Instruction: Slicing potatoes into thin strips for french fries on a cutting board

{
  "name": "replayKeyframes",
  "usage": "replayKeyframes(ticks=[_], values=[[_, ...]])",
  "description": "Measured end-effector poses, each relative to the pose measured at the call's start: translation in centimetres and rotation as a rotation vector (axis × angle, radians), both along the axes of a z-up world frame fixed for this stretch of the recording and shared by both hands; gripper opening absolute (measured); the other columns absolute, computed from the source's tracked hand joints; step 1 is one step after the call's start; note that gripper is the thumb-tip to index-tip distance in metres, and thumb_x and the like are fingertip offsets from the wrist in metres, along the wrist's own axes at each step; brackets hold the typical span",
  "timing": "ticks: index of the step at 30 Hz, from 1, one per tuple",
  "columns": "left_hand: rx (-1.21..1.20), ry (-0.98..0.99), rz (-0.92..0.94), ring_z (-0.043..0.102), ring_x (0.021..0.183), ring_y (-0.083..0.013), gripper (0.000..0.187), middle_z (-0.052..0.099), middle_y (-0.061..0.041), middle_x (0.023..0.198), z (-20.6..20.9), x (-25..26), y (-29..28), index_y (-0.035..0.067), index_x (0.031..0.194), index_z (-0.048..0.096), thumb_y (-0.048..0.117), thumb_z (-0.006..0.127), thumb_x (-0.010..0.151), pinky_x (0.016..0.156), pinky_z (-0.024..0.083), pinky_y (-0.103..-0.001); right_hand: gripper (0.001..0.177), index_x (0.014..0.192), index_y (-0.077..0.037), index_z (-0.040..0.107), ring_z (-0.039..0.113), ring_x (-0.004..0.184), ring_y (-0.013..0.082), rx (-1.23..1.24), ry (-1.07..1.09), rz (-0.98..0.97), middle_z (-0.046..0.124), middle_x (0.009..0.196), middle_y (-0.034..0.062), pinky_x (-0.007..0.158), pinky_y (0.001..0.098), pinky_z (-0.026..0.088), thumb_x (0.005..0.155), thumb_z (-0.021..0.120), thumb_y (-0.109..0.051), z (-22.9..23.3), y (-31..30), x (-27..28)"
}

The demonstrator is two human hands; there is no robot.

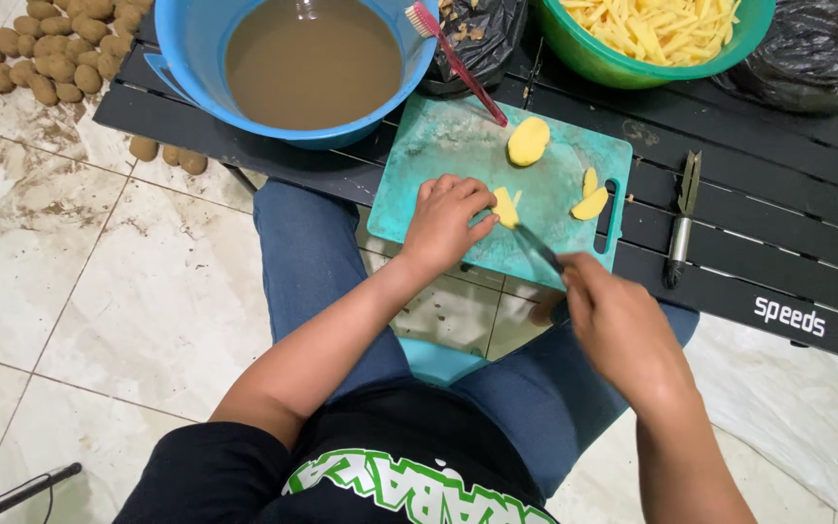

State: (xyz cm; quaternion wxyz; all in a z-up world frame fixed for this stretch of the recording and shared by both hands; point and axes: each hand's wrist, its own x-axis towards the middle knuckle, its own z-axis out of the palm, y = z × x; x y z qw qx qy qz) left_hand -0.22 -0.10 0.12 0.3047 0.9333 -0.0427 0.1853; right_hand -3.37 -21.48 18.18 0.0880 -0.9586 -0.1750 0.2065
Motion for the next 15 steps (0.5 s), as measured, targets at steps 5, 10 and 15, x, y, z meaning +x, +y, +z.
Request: replayKeyframes(ticks=[5,10,15], values=[[0.019,-0.017,0.006,0.053,0.111,-0.0185,0.013,0.063,0.007,0.109,-0.2,0.1,-0.1,0.025,0.101,0.066,0.033,0.069,0.092,0.104,0.036,-0.044,0.032,0.132,-0.020,0.061,0.071,0.097,0.0501,0.166,-0.067,0.005,0.075,0.105,0.0220,0.078,0.0637,0.056,0.104,0.046,-0.021,-0.8,2.8,1.8],[0.002,-0.015,0.007,0.054,0.110,-0.0194,0.012,0.063,0.007,0.108,-0.2,0.2,0.1,0.026,0.100,0.066,0.034,0.070,0.092,0.103,0.037,-0.044,0.032,0.132,-0.016,0.061,0.071,0.095,0.0523,0.211,-0.053,0.040,0.075,0.105,0.0243,0.077,0.0632,0.056,0.106,0.043,-0.018,-2.8,3.9,3.6],[-0.017,0.013,0.003,0.054,0.111,-0.0192,0.009,0.064,0.008,0.108,-0.3,0.2,0.2,0.027,0.099,0.066,0.032,0.069,0.092,0.104,0.036,-0.043,0.034,0.135,-0.016,0.059,0.072,0.091,0.0517,0.131,-0.060,0.061,0.074,0.100,0.0238,0.075,0.0634,0.057,0.107,0.038,-0.022,-3.1,3.7,3.0]])
